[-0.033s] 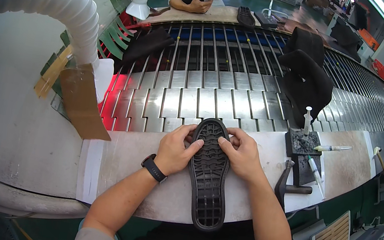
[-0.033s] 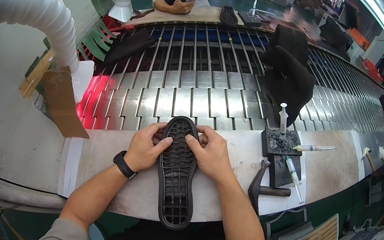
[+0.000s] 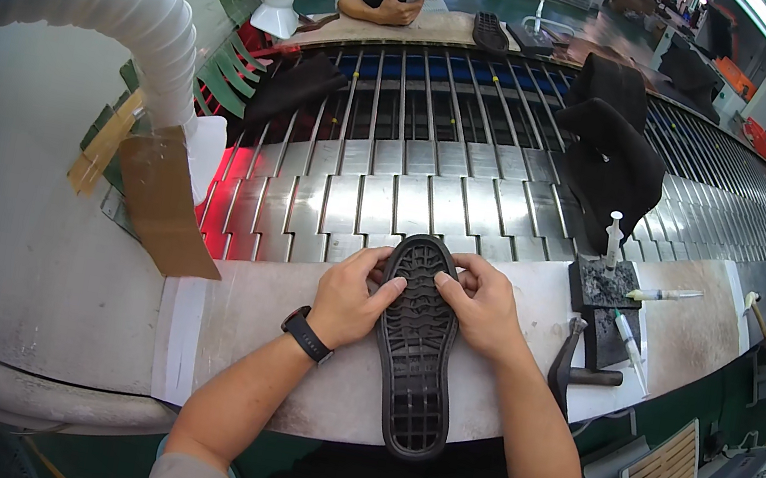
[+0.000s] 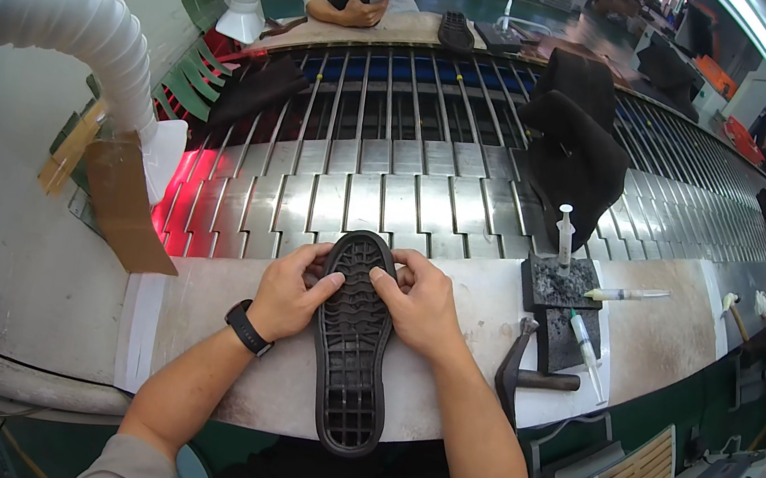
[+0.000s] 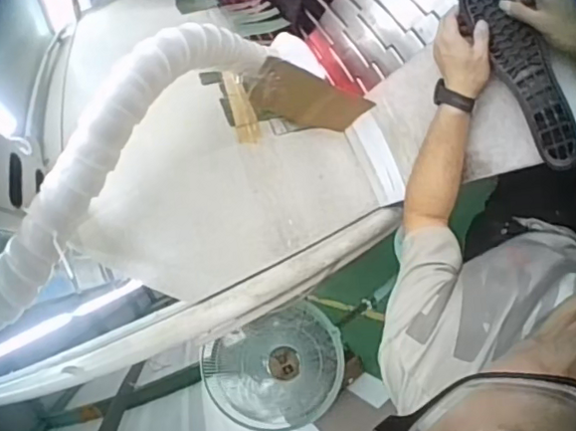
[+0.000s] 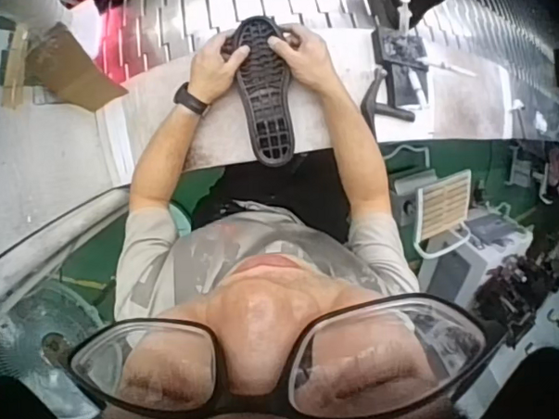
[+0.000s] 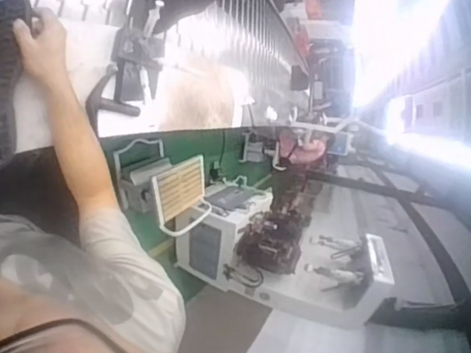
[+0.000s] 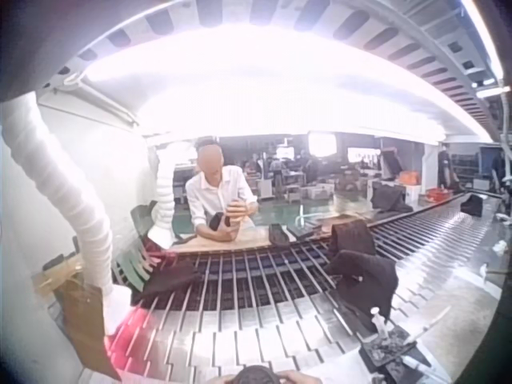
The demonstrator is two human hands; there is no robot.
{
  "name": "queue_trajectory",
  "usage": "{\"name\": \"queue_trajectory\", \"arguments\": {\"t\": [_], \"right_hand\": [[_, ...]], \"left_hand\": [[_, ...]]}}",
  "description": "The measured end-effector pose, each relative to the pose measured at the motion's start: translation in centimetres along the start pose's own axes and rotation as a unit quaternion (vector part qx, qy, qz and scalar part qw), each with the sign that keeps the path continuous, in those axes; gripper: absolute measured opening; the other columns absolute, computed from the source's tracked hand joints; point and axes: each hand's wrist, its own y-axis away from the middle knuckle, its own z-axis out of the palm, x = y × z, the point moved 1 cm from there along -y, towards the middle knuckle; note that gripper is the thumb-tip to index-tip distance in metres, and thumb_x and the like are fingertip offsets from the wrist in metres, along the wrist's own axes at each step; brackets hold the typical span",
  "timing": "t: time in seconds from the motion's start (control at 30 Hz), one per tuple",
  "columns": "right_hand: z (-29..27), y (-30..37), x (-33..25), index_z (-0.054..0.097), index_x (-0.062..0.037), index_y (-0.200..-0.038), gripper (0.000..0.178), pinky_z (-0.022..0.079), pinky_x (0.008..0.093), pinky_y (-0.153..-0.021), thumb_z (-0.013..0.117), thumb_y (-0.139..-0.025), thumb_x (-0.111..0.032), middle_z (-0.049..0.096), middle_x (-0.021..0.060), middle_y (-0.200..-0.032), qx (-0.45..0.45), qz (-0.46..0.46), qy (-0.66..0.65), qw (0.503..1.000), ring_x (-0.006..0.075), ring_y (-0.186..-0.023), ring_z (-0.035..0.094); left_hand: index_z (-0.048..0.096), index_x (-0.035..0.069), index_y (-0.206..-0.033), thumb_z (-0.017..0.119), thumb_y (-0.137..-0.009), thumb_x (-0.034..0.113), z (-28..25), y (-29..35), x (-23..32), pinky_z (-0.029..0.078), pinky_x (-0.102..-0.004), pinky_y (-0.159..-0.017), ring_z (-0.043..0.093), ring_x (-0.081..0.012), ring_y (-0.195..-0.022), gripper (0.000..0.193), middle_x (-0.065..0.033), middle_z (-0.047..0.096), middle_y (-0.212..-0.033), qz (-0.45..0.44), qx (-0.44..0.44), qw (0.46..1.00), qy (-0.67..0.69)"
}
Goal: The person attaches soles to boots by aligning each sole with a boot upper and pressing them firmly together along the edges by hand.
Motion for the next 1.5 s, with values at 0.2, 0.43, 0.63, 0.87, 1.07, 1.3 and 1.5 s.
{"name": "queue_trajectory", "arguments": {"t": [0.2,0.43,0.63,0.87,1.07,1.3,1.5], "right_hand": [[-0.3,0.1,-0.7,0.070,0.0103,-0.124,0.039,0.051,0.0277,-0.061,0.077,-0.100,-0.020,0.073,0.0071,-0.077,-0.010,0.008,0.026,1.000,0.0089,-0.068,0.065],[-0.1,0.5,-1.7,0.065,0.0125,-0.130,0.038,0.047,0.0241,-0.063,0.073,-0.103,-0.014,0.069,0.0020,-0.080,-0.019,0.024,0.014,0.999,0.0053,-0.072,0.062],[-0.1,0.6,-1.3,0.064,0.0128,-0.131,0.039,0.049,0.0238,-0.064,0.073,-0.103,-0.014,0.071,0.0034,-0.082,-0.021,0.036,0.006,0.999,0.0060,-0.074,0.064],[-0.2,0.1,-1.2,0.071,0.0090,-0.122,0.040,0.047,0.0264,-0.060,0.079,-0.098,-0.023,0.068,0.0051,-0.073,0.004,-0.001,0.033,0.999,0.0083,-0.064,0.059],[-0.3,0.2,-0.1,0.071,0.0093,-0.123,0.037,0.046,0.0270,-0.057,0.078,-0.098,-0.017,0.068,0.0039,-0.071,0.005,0.011,0.008,1.000,0.0069,-0.063,0.058],[-0.2,1.4,-1.8,0.057,0.0041,-0.147,0.052,0.044,0.0269,-0.058,0.072,-0.099,-0.008,0.065,0.0033,-0.069,0.038,-0.016,0.046,0.998,0.0063,-0.063,0.056],[-0.4,0.9,-2.0,0.060,0.0062,-0.142,0.046,0.045,0.0242,-0.061,0.073,-0.100,-0.008,0.064,0.0009,-0.073,0.084,0.014,-0.015,0.996,0.0054,-0.067,0.056]], "left_hand": [[0.070,-0.004,-0.131,0.078,-0.097,0.027,0.0,0.0,-0.1,0.060,-0.0410,-0.085,0.076,-0.0314,-0.095,0.047,-0.0193,0.078,-0.109,0.003,0.004,1.000,0.011],[0.070,-0.004,-0.130,0.079,-0.097,0.026,-0.1,0.2,0.2,0.060,-0.0410,-0.085,0.076,-0.0313,-0.095,0.047,-0.0194,0.077,-0.108,0.000,0.002,1.000,0.010],[0.070,-0.004,-0.131,0.079,-0.096,0.026,0.1,0.3,0.2,0.059,-0.0408,-0.085,0.076,-0.0313,-0.095,0.046,-0.0197,0.077,-0.108,0.004,0.000,1.000,0.015],[0.070,-0.003,-0.131,0.080,-0.096,0.025,-0.5,-0.1,0.3,0.059,-0.0396,-0.081,0.075,-0.0300,-0.092,0.047,-0.0190,0.077,-0.106,0.000,0.014,1.000,0.004],[0.068,-0.006,-0.135,0.079,-0.098,0.022,0.6,-0.2,-0.3,0.060,-0.0358,-0.084,0.075,-0.0249,-0.096,0.048,-0.0170,0.077,-0.110,0.005,-0.009,1.000,0.020],[0.065,-0.007,-0.140,0.079,-0.100,0.021,-0.2,-0.6,-0.5,0.058,-0.0300,-0.084,0.072,-0.0163,-0.097,0.050,-0.0132,0.076,-0.115,-0.034,0.028,0.994,0.102],[0.068,-0.006,-0.135,0.080,-0.095,0.044,-4.1,-14.4,-5.5,0.057,-0.0422,-0.101,0.073,-0.0364,-0.116,0.065,-0.0249,0.076,-0.126,-0.047,0.057,0.990,-0.116]]}}
